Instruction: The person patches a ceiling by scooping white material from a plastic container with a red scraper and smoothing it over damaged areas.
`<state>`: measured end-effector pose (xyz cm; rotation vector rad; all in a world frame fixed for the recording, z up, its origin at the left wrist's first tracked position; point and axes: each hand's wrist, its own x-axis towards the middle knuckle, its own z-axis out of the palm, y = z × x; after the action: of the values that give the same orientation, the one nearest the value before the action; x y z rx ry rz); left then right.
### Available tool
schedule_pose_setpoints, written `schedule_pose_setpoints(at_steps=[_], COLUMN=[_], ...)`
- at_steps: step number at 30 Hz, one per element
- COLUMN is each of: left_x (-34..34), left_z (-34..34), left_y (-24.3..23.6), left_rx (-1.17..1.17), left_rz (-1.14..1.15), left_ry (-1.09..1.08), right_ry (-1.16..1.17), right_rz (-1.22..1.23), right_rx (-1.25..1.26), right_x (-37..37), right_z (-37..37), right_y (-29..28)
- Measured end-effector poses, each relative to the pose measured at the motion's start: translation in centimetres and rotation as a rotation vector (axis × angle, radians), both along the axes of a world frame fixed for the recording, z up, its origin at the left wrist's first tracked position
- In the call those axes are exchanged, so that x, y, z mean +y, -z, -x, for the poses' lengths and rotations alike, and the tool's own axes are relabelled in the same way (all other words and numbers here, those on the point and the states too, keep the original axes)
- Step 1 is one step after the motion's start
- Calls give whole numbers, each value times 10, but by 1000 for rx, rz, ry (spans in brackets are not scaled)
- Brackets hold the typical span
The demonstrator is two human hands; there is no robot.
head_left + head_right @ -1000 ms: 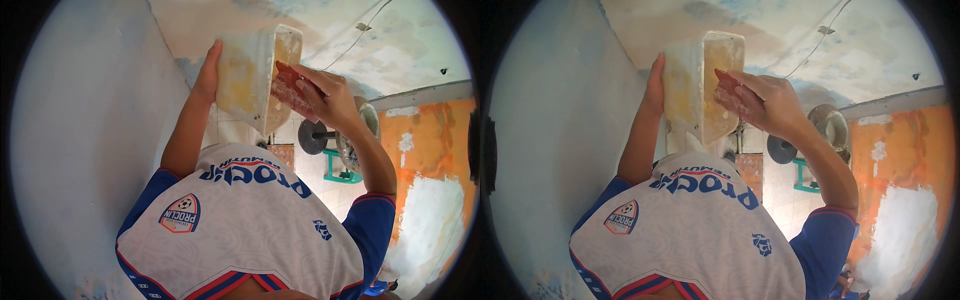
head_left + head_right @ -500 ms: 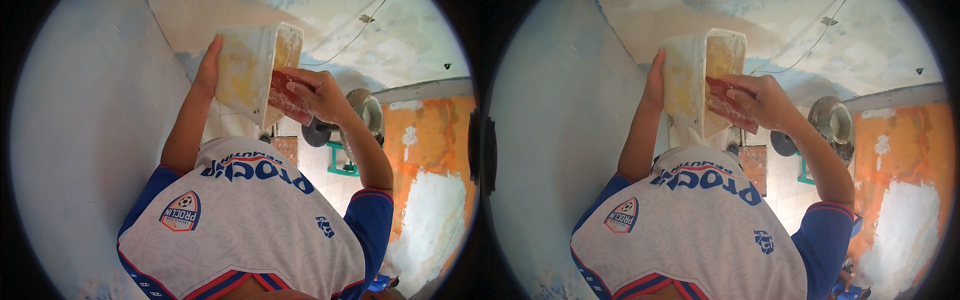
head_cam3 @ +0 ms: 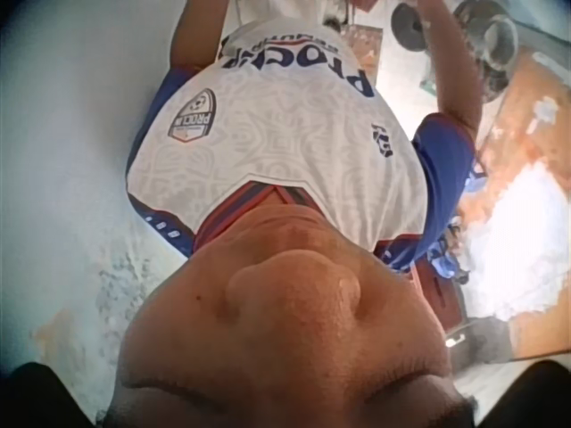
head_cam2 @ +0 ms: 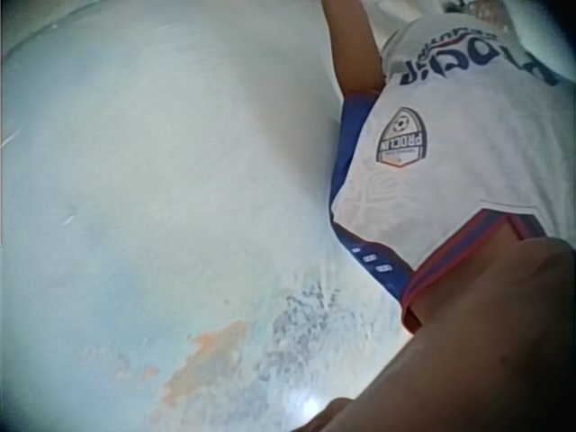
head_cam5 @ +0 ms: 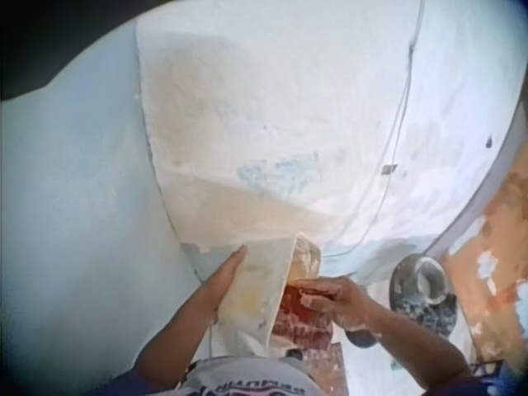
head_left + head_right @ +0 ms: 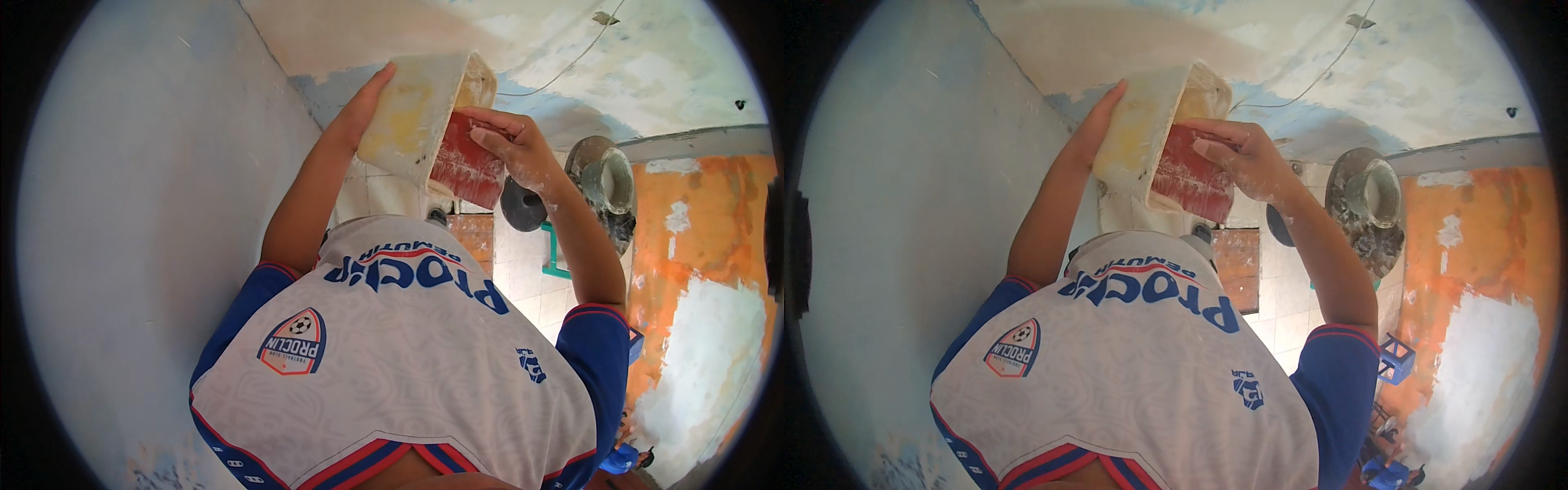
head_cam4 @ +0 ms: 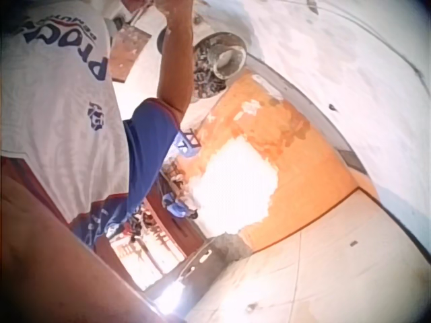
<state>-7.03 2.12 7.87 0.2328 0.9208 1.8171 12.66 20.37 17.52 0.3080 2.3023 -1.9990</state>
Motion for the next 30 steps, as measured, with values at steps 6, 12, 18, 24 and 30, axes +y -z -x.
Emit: schedule_pose_setpoints(at_steps=[6,12,18,24,30], left_x=[4,-4,-22,-50,-72], left_z=[-10,-21,-35,-63,-74], left_y=[20,48,70,98,145], left_rx=[-89,-117,-215,-234,-207], left_rz=[90,140,82,-14,3], left_ry=[41,-21,-112,-248,-348], right_ry=[137,203,235,240,194], right_rz=[363,652,720,748,791], right_rx=[-35,-111,-65,82,111], right_x=[12,13,5,-10,-11], right_z=[-13,-28,-37,-54,-66], right_y=[38,72,75,99,142])
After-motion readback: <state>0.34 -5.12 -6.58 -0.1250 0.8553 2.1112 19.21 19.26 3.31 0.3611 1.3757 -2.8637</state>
